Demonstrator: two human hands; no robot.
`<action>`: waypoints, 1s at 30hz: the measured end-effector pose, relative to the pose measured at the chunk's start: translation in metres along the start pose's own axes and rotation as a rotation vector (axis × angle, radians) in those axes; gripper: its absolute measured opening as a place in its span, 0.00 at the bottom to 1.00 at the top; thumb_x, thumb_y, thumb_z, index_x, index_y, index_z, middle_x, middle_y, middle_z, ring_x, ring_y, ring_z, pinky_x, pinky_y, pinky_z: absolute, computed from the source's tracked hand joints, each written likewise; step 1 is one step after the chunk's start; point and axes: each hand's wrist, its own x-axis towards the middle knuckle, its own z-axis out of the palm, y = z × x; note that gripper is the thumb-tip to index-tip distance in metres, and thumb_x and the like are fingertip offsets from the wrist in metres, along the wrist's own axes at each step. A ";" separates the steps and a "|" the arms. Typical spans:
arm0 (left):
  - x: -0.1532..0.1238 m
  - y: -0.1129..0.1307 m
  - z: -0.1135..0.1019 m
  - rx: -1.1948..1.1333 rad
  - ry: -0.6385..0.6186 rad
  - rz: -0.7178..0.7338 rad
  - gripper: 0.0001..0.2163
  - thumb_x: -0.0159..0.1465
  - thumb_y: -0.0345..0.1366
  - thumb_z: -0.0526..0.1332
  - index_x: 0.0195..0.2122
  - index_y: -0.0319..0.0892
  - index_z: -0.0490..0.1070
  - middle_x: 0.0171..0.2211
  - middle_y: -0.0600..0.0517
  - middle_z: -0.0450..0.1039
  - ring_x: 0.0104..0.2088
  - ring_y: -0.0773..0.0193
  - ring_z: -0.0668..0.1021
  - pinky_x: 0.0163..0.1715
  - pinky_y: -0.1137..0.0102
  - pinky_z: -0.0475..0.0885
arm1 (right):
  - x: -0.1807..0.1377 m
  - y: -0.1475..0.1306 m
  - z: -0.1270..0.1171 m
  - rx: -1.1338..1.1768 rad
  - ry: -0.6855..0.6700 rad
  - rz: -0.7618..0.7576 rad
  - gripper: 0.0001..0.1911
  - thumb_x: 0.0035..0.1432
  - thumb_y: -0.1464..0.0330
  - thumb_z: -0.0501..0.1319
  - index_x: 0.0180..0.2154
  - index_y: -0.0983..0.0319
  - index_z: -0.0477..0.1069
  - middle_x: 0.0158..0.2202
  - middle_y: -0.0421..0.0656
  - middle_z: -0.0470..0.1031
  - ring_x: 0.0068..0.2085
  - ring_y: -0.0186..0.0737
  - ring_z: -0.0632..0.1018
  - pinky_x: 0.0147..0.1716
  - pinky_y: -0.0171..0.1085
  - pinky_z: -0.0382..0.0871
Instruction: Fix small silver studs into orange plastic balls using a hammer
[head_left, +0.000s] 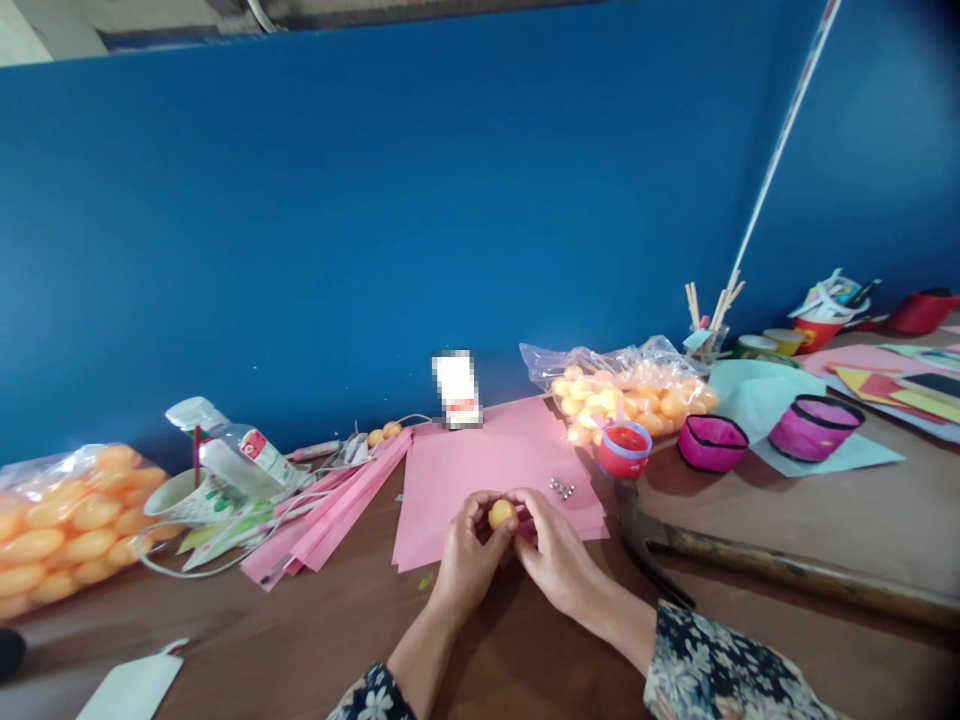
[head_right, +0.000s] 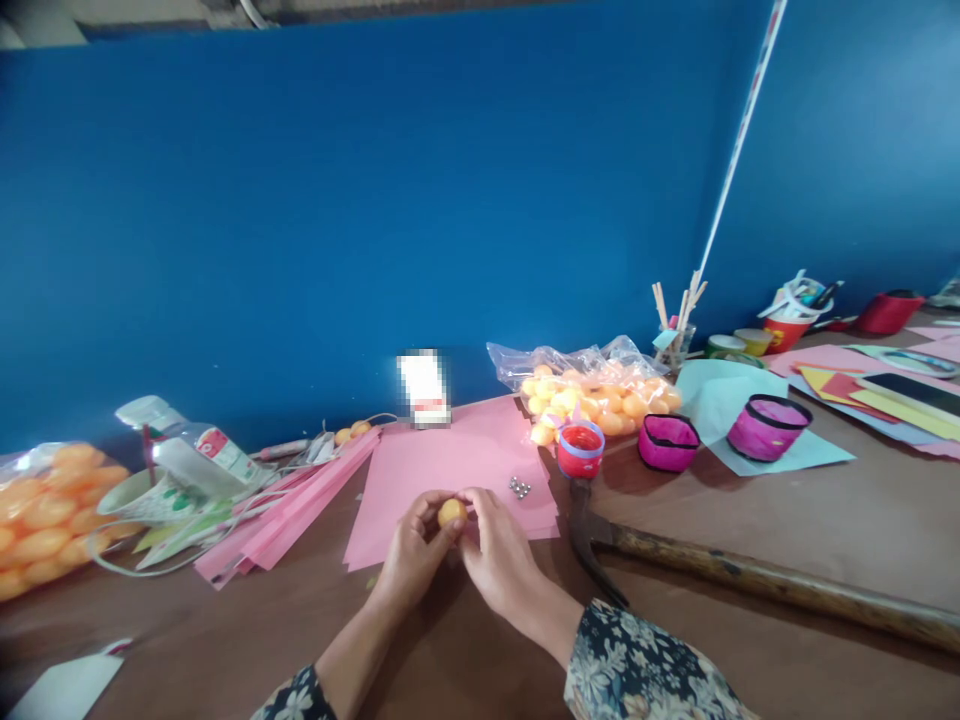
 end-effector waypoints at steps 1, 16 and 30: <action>0.000 0.001 0.000 0.000 0.001 -0.001 0.12 0.55 0.38 0.60 0.39 0.39 0.65 0.36 0.48 0.74 0.38 0.61 0.76 0.39 0.68 0.70 | 0.000 0.000 0.000 -0.004 -0.005 0.000 0.19 0.49 0.79 0.53 0.44 0.59 0.62 0.39 0.45 0.70 0.40 0.42 0.73 0.39 0.42 0.70; 0.000 0.001 0.001 -0.020 -0.016 -0.010 0.12 0.55 0.36 0.60 0.40 0.40 0.65 0.37 0.48 0.73 0.38 0.62 0.75 0.39 0.69 0.69 | 0.001 -0.004 -0.003 -0.022 -0.040 0.020 0.18 0.49 0.80 0.52 0.42 0.59 0.62 0.38 0.45 0.69 0.39 0.41 0.73 0.38 0.41 0.70; -0.002 -0.006 0.000 -0.037 0.046 -0.054 0.13 0.53 0.36 0.63 0.36 0.41 0.61 0.32 0.51 0.73 0.33 0.63 0.76 0.33 0.71 0.68 | -0.001 -0.001 -0.003 0.036 -0.047 0.042 0.17 0.51 0.79 0.52 0.42 0.59 0.61 0.40 0.45 0.70 0.40 0.40 0.73 0.38 0.40 0.69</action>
